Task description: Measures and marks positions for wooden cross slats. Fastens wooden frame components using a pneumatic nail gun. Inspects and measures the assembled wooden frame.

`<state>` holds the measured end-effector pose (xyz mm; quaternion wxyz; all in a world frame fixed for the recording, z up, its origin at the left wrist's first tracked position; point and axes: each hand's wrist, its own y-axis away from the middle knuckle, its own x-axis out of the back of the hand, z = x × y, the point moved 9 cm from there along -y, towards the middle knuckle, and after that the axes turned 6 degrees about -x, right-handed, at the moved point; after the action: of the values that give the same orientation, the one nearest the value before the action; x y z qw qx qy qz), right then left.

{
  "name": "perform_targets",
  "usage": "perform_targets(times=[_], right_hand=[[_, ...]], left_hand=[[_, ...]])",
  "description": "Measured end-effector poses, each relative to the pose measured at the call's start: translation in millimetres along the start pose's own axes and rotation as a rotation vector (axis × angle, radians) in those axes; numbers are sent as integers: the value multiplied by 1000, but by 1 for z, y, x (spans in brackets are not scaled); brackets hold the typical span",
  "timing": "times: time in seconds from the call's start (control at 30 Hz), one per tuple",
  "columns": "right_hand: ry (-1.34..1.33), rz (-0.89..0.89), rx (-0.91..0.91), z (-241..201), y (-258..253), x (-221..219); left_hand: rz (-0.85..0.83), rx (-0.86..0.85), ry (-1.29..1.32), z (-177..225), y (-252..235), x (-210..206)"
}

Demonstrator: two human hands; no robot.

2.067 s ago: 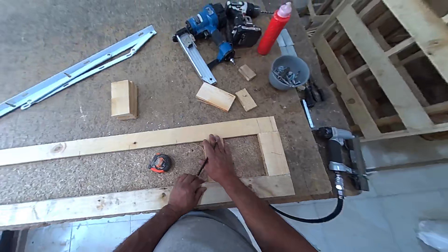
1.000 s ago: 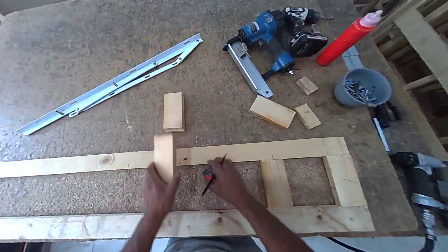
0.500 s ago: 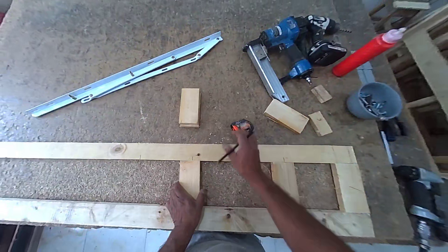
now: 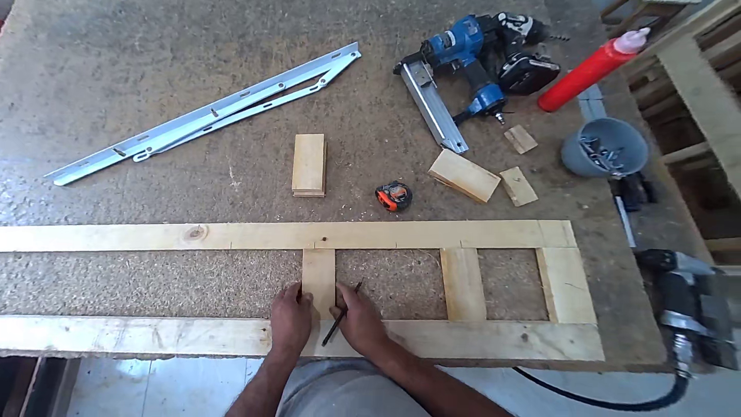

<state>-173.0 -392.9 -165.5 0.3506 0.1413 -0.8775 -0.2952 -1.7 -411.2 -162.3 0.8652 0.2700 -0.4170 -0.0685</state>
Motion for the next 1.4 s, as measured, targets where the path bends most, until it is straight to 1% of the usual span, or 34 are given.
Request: perform_targets(times=[0.1, 0.2, 0.3, 0.43, 0.6, 0.83, 0.9, 0.97, 1.07, 1.17, 1.3, 1.4], right_hand=[[-3, -32, 15, -1, -2, -1], [-49, 10, 42, 1, -2, 0], [-93, 57, 95, 5, -3, 0], [-95, 44, 133, 6, -3, -3], [-66, 38, 93, 7, -3, -6], [-122, 77, 98, 9, -2, -4], [-153, 87, 99, 8, -2, -2], [-180, 97, 100, 9, 1, 1], [-211, 120, 100, 9, 2, 2], [-242, 156, 101, 9, 2, 4], [-339, 232, 90, 8, 2, 11], [-418, 322, 92, 11, 3, 28]], left_hand=[[1, -64, -11, -10, 0, 2], [-40, -107, -7, -11, -2, 3], [-46, -119, -5, -12, -3, 4], [-30, -157, -1, -14, -3, 7], [-37, -191, -2, -13, -3, 10], [-42, -245, 36, -13, -4, 9], [-32, -289, 63, -14, -3, 9], [-30, -374, 65, -13, 2, 12], [-5, -497, 28, -18, 9, 22], [66, -592, -19, -35, 12, 33], [129, -615, -7, -61, 17, 44], [156, -604, 18, -60, 18, 50]])
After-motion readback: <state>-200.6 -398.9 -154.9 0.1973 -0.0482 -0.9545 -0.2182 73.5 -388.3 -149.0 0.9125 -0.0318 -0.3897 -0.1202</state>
